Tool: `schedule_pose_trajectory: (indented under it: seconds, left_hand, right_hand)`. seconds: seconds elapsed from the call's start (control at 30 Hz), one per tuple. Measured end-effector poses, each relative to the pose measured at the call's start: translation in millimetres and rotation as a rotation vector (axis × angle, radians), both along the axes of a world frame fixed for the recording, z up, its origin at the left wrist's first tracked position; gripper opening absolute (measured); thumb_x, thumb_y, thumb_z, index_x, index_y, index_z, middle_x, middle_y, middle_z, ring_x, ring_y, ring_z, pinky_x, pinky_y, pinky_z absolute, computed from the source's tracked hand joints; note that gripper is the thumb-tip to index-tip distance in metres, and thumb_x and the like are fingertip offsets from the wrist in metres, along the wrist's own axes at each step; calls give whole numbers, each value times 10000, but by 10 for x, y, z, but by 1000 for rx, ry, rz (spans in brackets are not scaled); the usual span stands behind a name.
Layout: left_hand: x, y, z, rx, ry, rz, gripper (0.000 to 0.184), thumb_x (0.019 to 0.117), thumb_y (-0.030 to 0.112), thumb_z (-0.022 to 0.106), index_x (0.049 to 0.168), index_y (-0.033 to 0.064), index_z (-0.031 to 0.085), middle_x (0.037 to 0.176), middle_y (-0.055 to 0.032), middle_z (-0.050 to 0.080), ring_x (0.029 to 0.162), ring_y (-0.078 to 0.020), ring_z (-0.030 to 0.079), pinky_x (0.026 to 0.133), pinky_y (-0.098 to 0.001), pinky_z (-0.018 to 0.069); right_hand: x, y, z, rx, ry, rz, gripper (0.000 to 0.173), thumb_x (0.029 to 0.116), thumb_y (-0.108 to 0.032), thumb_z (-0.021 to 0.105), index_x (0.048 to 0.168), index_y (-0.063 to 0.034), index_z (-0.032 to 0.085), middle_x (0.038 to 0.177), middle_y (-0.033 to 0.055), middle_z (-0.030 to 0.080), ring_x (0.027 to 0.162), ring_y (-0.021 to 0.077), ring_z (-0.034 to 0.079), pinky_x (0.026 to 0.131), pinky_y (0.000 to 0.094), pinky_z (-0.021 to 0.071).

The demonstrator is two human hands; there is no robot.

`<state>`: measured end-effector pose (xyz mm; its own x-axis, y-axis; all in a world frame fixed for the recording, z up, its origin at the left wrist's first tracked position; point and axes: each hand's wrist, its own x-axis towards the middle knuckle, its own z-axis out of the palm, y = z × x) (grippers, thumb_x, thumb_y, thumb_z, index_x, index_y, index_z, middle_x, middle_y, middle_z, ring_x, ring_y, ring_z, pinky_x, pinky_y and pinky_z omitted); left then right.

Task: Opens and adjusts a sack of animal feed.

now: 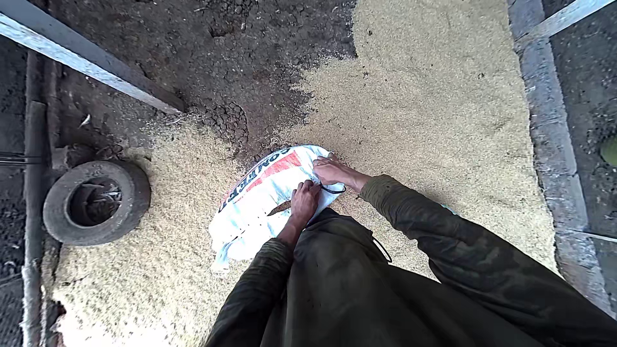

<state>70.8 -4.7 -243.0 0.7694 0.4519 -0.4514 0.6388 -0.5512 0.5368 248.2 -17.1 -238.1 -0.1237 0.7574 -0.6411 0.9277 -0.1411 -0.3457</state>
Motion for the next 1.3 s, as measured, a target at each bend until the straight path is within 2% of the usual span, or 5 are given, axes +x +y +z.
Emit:
schedule_pose_trajectory:
  seconds: [0.3, 0.5, 0.93, 1.07, 1.3]
  left_hand:
    - [190, 264, 421, -214, -242, 260, 411, 1040, 249, 452, 1218, -50, 670, 1211, -240, 677, 1150, -370, 655, 1021, -549, 497]
    - [400, 569, 458, -140, -209, 138, 305, 1036, 243, 604, 1237, 36, 700, 1150, -213, 663, 1026, -342, 669, 943, -515, 537]
    - [634, 979, 649, -204, -135, -332, 267, 1043, 146, 558, 1130, -63, 698, 1188, -240, 667, 1143, -356, 638, 1045, -501, 476]
    - [751, 922, 866, -229, -30, -296, 355, 1066, 212, 498, 1095, -51, 736, 1213, -241, 647, 1224, -386, 571, 1077, -565, 401]
    - [898, 990, 1178, -294, -30, -149, 395, 1060, 278, 482, 888, -16, 683, 959, -166, 663, 945, -307, 642, 870, -550, 488]
  right_hand:
    - [467, -296, 180, -77, 971, -853, 155, 1041, -63, 472, 1040, -1, 614, 942, 40, 594, 835, 81, 562, 800, 280, 498]
    - [538, -207, 198, -7, 1065, -718, 162, 1016, -67, 468, 926, -80, 602, 851, -22, 579, 756, 43, 540, 698, 237, 462]
    - [623, -206, 264, 144, 1029, -509, 119, 969, -3, 533, 909, 11, 634, 871, 10, 603, 838, 42, 556, 842, 262, 475]
    - [548, -134, 434, 198, 758, -373, 205, 993, -49, 590, 1077, 110, 690, 1137, 252, 641, 1106, 296, 592, 998, 433, 459]
    - [564, -136, 836, 175, 566, -442, 238, 938, -85, 689, 1144, 33, 714, 1401, 249, 525, 1330, 450, 439, 1062, 653, 359]
